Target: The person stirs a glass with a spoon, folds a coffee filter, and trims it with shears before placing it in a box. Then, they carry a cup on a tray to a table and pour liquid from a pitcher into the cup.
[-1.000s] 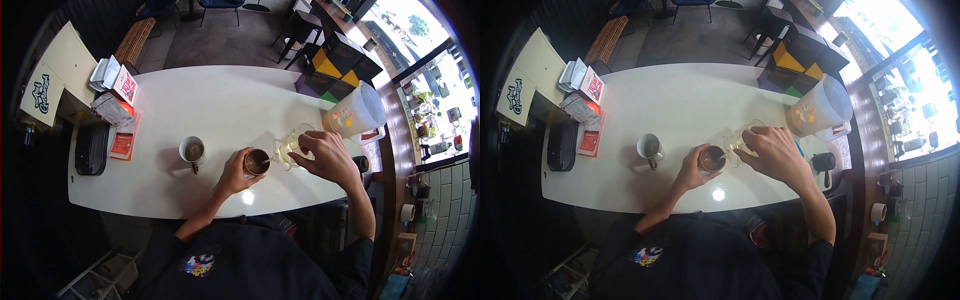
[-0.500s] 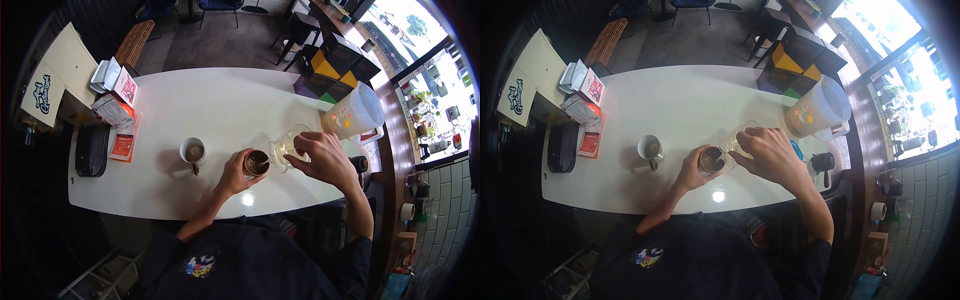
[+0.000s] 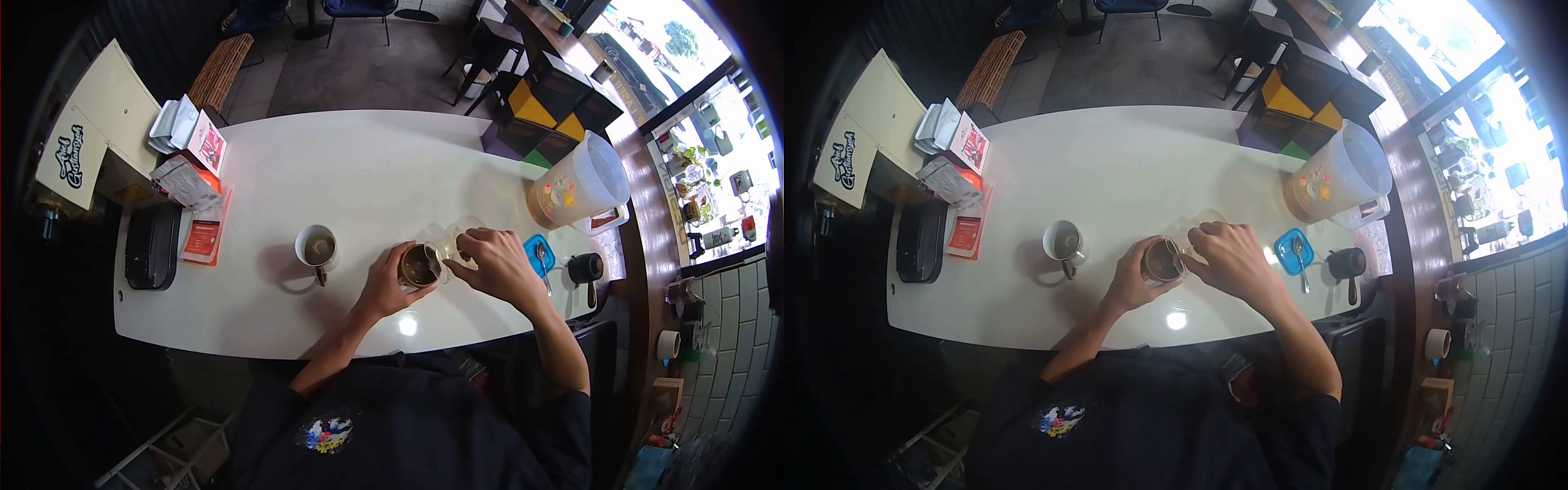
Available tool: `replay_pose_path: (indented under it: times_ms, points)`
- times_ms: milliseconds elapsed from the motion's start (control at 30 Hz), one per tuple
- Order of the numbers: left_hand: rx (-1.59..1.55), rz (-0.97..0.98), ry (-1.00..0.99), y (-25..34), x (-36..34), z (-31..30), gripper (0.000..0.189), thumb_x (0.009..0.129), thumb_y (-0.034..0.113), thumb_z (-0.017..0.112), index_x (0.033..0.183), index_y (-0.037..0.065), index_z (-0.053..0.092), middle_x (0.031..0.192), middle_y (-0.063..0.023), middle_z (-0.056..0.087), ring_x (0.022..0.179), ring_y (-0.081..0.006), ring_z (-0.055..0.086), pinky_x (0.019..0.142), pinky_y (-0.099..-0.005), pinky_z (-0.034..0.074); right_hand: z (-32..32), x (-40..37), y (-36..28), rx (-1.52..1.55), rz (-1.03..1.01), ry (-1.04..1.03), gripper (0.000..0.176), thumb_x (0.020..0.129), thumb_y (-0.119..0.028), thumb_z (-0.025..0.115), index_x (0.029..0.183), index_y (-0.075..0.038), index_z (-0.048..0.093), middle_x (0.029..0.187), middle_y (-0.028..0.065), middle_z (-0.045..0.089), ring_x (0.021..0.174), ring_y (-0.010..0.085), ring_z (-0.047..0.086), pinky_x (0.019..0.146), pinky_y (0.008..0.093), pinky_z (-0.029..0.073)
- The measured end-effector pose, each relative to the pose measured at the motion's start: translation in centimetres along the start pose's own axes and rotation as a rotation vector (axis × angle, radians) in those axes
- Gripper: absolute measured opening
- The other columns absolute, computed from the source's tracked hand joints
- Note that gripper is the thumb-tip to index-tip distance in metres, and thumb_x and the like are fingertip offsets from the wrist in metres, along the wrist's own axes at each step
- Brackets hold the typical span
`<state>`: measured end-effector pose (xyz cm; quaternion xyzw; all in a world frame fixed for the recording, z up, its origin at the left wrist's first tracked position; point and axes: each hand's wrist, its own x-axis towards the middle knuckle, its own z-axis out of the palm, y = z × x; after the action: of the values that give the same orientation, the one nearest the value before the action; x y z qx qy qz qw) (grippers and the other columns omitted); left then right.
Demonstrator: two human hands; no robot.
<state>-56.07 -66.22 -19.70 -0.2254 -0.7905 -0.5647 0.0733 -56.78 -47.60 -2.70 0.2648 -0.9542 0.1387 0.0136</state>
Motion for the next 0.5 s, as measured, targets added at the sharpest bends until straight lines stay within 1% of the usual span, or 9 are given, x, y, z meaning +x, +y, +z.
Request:
replay_pose_path:
  times_ms: [67, 133, 267, 333, 500]
  points:
    - [0.0, -0.011, -0.005, 0.2, 0.0, -0.1, 0.08, 0.063, 0.025, 0.088, 0.126, 0.001, 0.046, 0.117, -0.0164, 0.057, 0.107, -0.0313, 0.06, 0.092, -0.0385, 0.051, 0.3, 0.0, -0.1, -0.003, -0.003, 0.006, 0.028, 0.078, -0.025, 0.073, 0.07, -0.003, 0.057, 0.066, 0.0082, 0.06, 0.058, 0.0279, 0.058, 0.054, 0.0385, 0.044]
    - [0.002, -0.02, -0.01, 0.3, 0.0, -0.1, 0.08, 0.063, 0.025, 0.088, 0.126, 0.001, 0.046, 0.118, -0.0165, 0.057, 0.107, -0.0311, 0.06, 0.092, -0.0383, 0.051, 0.5, 0.0, -0.2, -0.006, -0.051, 0.045, 0.027, 0.077, -0.024, 0.073, 0.071, -0.003, 0.058, 0.066, 0.0071, 0.059, 0.059, 0.0267, 0.058, 0.054, 0.0384, 0.044]
    - [-0.004, -0.021, -0.011, 0.3, 0.0, -0.1, 0.079, 0.063, 0.025, 0.087, 0.126, 0.001, 0.046, 0.117, -0.0166, 0.057, 0.107, -0.0308, 0.06, 0.092, -0.0382, 0.051, 0.8, 0.1, -0.5, -0.013, -0.051, 0.038, 0.026, 0.077, -0.023, 0.073, 0.071, -0.004, 0.057, 0.066, 0.0063, 0.058, 0.06, 0.0251, 0.058, 0.054, 0.0379, 0.045]
    - [-0.007, -0.028, -0.016, 0.3, 0.0, -0.2, 0.079, 0.063, 0.025, 0.087, 0.126, 0.001, 0.046, 0.117, -0.0165, 0.057, 0.107, -0.0308, 0.06, 0.092, -0.0382, 0.051, 1.4, 0.0, -0.5, -0.022, -0.089, 0.063, 0.025, 0.077, -0.023, 0.073, 0.072, -0.005, 0.057, 0.065, 0.006, 0.056, 0.063, 0.0242, 0.058, 0.057, 0.0375, 0.046]
    - [0.021, 0.003, -0.002, 0.5, 0.1, -0.3, 0.079, 0.062, 0.025, 0.088, 0.126, 0.001, 0.046, 0.117, -0.0165, 0.058, 0.105, -0.0311, 0.06, 0.091, -0.0388, 0.05, 1.8, 0.0, -1.0, -0.056, -0.1, 0.049, 0.024, 0.076, -0.022, 0.072, 0.072, -0.005, 0.057, 0.065, 0.0058, 0.056, 0.067, 0.0246, 0.058, 0.061, 0.038, 0.047]
